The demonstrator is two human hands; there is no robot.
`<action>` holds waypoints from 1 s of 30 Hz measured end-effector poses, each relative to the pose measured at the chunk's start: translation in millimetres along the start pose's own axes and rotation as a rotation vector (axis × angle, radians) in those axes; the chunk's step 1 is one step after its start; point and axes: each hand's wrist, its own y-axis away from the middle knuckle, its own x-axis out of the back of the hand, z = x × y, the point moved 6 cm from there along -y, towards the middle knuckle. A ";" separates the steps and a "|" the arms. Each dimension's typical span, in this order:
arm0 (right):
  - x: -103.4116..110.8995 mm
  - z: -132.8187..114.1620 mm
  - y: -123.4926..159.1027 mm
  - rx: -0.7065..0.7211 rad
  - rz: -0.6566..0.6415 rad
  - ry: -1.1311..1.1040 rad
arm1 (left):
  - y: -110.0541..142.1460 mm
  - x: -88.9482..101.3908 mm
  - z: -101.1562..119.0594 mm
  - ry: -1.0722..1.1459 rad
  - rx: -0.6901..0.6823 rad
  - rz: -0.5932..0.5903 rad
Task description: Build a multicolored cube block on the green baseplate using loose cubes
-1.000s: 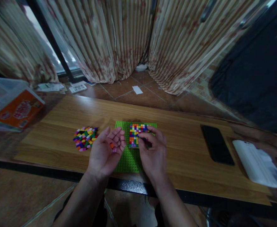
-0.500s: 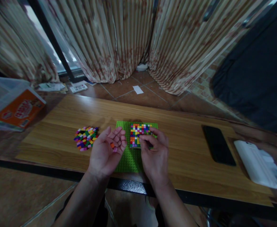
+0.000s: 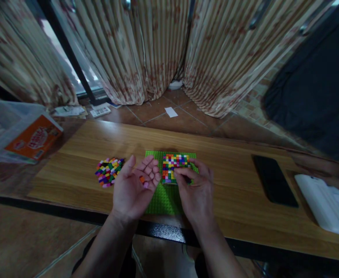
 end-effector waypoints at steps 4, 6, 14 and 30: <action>12.8 -19.7 3.6 0.139 0.091 0.010 | 2.3 -6.8 -1.9 0.026 0.005 -0.082; 13.1 -37.2 7.5 0.215 0.047 -0.022 | 3.4 -9.5 -2.4 0.032 0.004 -0.103; -12.4 -67.5 22.8 0.234 -0.232 -0.156 | 6.4 -13.0 -3.5 -0.042 0.007 -0.134; 9.3 -25.9 6.1 0.002 -0.052 -0.255 | -0.9 6.2 0.7 -0.007 -0.047 0.076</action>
